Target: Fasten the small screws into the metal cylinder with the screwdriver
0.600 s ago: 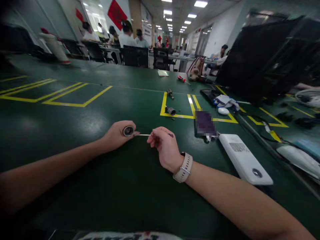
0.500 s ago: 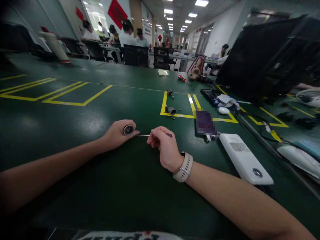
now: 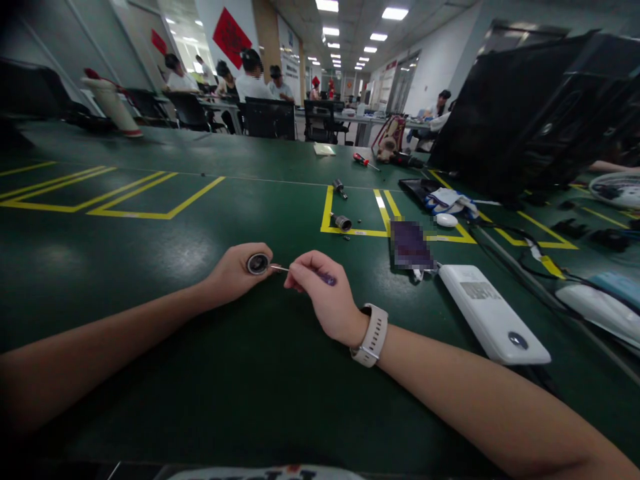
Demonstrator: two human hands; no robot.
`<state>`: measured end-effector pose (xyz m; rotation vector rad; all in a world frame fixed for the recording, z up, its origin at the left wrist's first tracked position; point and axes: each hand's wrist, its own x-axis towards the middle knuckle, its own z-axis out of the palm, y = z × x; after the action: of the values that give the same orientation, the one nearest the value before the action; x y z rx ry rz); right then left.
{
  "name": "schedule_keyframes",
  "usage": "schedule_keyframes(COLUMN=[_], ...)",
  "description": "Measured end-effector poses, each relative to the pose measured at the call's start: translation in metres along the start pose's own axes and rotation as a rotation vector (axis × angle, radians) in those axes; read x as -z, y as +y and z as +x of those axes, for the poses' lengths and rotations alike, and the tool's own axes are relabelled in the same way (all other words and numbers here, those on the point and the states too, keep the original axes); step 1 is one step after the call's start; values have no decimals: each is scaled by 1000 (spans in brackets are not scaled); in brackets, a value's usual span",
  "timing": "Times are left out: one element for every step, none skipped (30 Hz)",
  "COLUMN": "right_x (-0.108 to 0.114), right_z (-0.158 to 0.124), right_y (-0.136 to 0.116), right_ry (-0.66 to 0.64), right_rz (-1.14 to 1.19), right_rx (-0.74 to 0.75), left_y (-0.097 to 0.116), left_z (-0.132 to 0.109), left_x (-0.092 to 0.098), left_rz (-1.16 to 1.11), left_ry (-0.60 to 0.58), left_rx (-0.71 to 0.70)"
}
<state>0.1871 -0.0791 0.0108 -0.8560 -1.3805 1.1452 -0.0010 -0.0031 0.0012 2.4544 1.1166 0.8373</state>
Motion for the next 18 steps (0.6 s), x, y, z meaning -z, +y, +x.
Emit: schedule_keyframes(right_x=[0,0,-1,-2,-3,-4,-4,-5,-6,-6,-6,-5,-4,-3,-2,-1,0,0], right_z=[-1,-1,-2,-2,-2,-2,-2,-2,-2,-2,-1,-1,0,1,2,3,4,4], right_y=[-3,-5,-7,-9,-10,-11,-10,-10,-9,-8,-7,-6,-5,-3,-1,1,3,5], right_ry=[-41,-80,-115,-145,-171,-194,-213,-225,-227,-218,-200,-178,-164,-158,-158,-162,-164,-163], right_rz=[-115,-231,-339,-430,-500,-557,-605,-643,-668,-679,-669,-638,-582,-501,-399,-285,-166,-53], right_rx=[49,103,161,221,283,338,381,412,427,428,412,372,308,227,139,52,-26,-89], left_y=[1,1,2,2,3,3,3,3,3,3,3,3,3,3,3,3,3,3], left_z=[0,0,-1,-1,-1,-1,-1,0,0,0,0,0,1,1,1,0,0,0], left_x=[0,0,0,0,0,0,0,0,0,0,0,1,1,1,2,2,2,2], left_rz=[-1,0,5,13,26,41,59,76,91,102,110,114,119,122,122,120,117,110], left_ry=[0,2,2,2,1,1,4,9,14,19,21,20,18,16,16,17,20,25], left_rx=[-10,-20,-29,-38,-46,-53,-60,-66,-72,-79,-86,-91,-96,-100,-100,-95,-88,-79])
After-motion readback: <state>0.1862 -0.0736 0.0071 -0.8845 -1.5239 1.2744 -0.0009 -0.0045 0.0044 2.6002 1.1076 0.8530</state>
